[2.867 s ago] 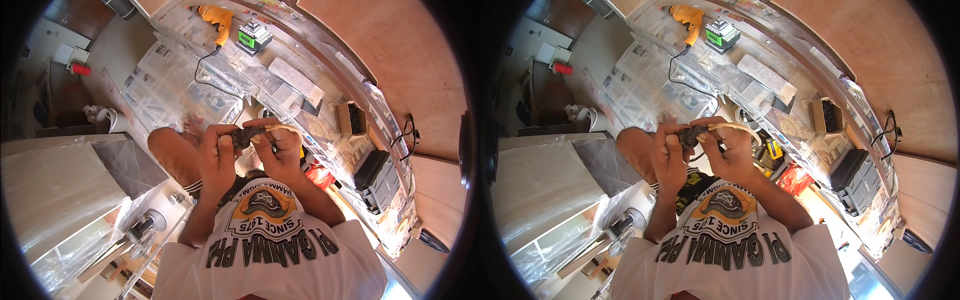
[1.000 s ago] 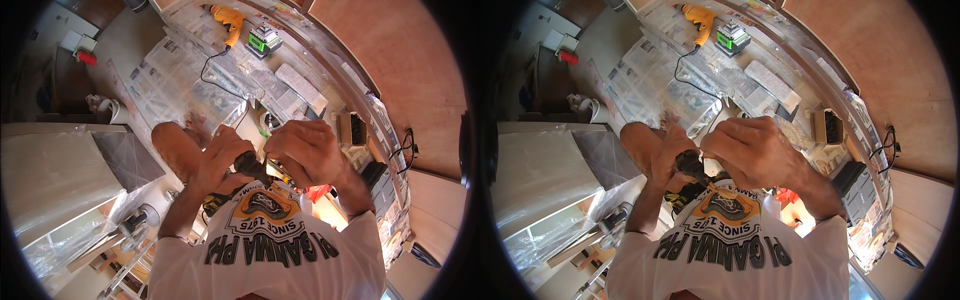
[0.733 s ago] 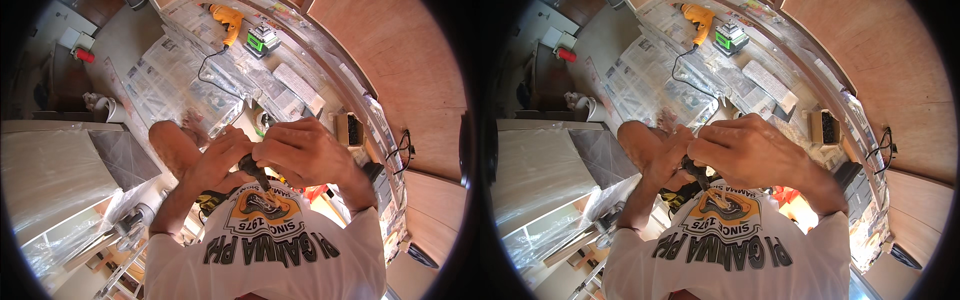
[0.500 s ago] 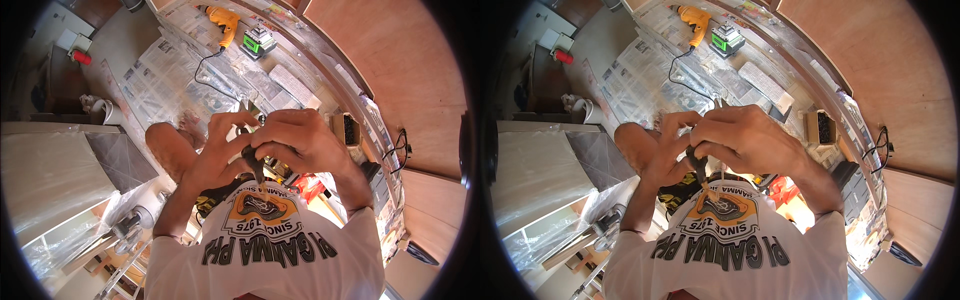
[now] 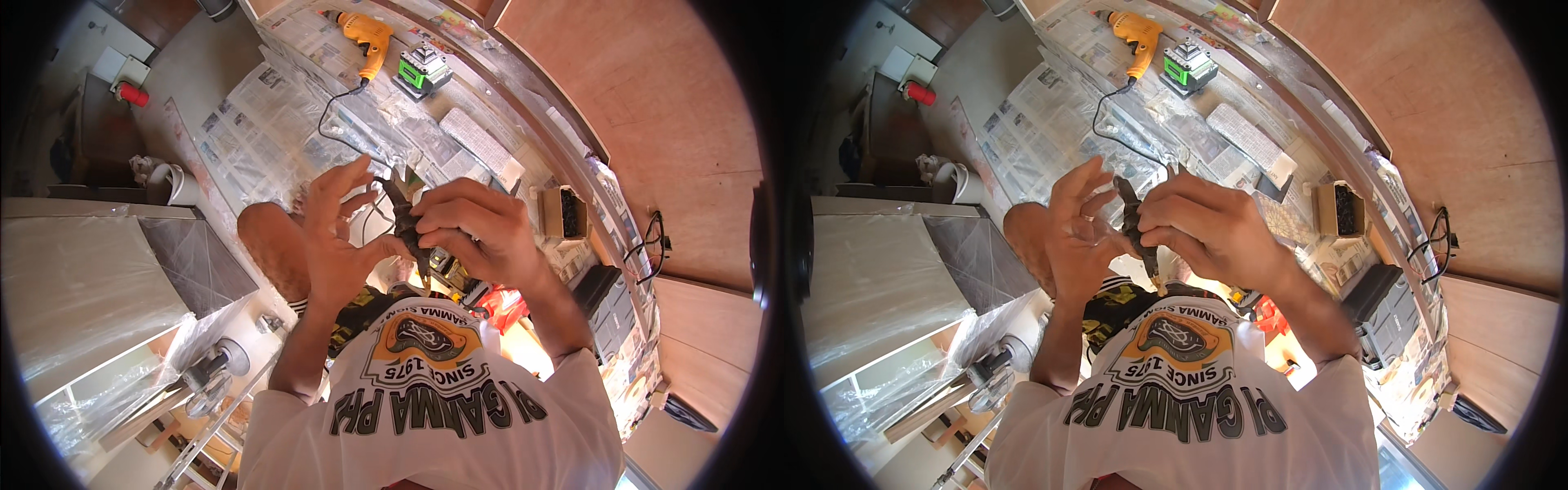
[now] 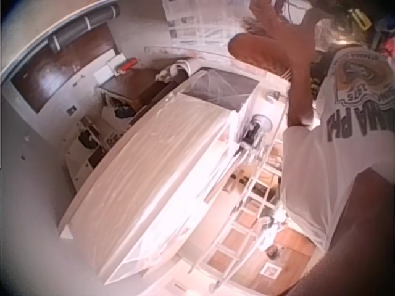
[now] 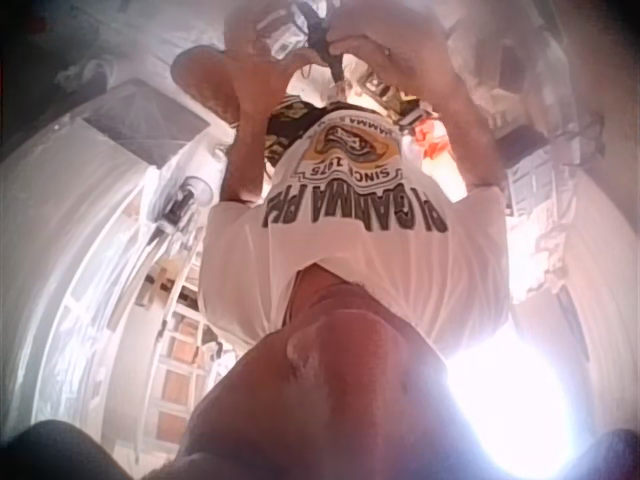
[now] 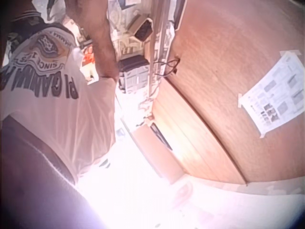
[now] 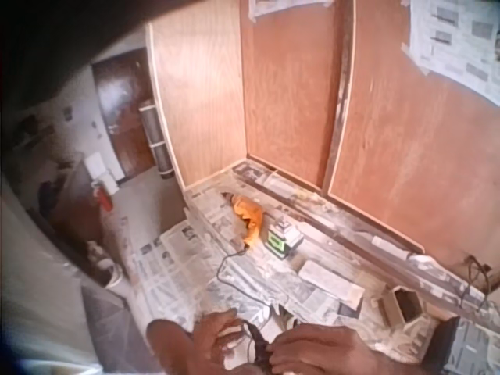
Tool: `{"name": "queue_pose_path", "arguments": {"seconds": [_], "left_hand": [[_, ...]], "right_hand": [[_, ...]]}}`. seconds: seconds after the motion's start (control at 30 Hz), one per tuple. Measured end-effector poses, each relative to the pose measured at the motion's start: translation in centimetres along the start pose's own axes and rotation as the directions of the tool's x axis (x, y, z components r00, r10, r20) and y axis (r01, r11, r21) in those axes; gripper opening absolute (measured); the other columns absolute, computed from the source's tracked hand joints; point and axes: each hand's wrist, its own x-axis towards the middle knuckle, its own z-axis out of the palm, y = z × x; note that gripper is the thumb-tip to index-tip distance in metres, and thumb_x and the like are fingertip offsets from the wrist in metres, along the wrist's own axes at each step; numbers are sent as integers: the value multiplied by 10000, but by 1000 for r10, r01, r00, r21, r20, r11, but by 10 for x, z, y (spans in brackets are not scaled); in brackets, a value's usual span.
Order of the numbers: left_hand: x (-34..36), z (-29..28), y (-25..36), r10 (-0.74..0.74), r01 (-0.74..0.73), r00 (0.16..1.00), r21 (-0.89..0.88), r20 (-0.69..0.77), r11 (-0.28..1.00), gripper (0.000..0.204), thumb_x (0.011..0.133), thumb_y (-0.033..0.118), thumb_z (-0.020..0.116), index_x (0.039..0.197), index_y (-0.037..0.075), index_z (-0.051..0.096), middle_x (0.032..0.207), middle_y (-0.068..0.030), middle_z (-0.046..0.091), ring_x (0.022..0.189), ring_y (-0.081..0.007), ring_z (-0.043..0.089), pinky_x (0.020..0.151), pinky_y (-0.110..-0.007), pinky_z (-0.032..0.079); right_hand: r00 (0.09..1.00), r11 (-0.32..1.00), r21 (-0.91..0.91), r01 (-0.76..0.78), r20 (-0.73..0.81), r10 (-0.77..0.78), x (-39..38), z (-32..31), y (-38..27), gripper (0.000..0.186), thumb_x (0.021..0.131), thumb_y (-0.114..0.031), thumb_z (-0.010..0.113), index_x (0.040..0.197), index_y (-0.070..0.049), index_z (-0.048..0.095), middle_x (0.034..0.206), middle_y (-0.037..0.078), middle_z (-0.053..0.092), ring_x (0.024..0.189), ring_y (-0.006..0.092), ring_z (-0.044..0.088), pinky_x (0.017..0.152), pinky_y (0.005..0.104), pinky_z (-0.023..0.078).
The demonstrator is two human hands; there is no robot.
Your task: The person sits on the floor and uses a pair of pliers to strip the insulation from the ends of a black electrical cable. They hold the cable with one hand and use the pliers with the other to remove the outer sheathing and expose the inner wires.
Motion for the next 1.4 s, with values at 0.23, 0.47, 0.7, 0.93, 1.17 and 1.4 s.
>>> {"name": "queue_pose_path", "arguments": {"seconds": [0.23,0.47,0.7,0.93,1.17,1.4], "left_hand": [[-4,-6,37,-384,504,863,-487,330,714,626,897,-25,799,1461,-56,530,1186,-110,694,1087,-184,696,955,-333,576],[-17,1,26,-310,402,893,-267,327,876,392,919,-37,757,1283,-53,613,1099,-71,719,955,-94,686,844,-252,550],[-12,5,30,-311,398,904,-311,295,863,388,897,-61,756,1251,-33,601,1087,-64,699,935,-68,650,826,-234,526],[-7,2,27,-358,461,884,-428,302,777,366,901,-86,704,1227,0,563,1100,-74,685,990,-92,639,842,-237,507],[-6,4,18,-245,350,919,-351,310,869,382,894,-83,714,1234,7,563,1065,-72,676,1008,-99,643,858,-250,511],[-7,15,21,-305,391,910,-337,280,857,400,894,3,783,1223,3,554,1038,-79,698,981,-108,666,842,-262,539]], "right_hand": [[978,978,-167,127,-143,-152,-9,10,0,219,788,54,851,967,2,735,878,118,750,765,257,753,658,335,602],[994,994,59,-94,65,90,-1,-7,-1,132,841,29,820,950,-12,757,847,98,743,729,221,734,627,313,571],[989,991,59,-123,84,118,6,-9,0,101,860,34,801,930,-6,740,853,85,719,777,202,712,671,329,545],[988,991,-9,-132,81,132,0,-7,3,107,865,42,781,930,-7,713,865,87,697,765,233,695,677,340,534],[967,965,-81,-249,39,252,-8,-9,-1,138,844,-14,813,925,-24,702,865,106,709,738,268,701,669,367,531],[978,955,-232,-187,48,203,-12,-4,-4,189,837,-42,818,901,-27,641,799,112,666,719,324,686,629,399,525]]}}
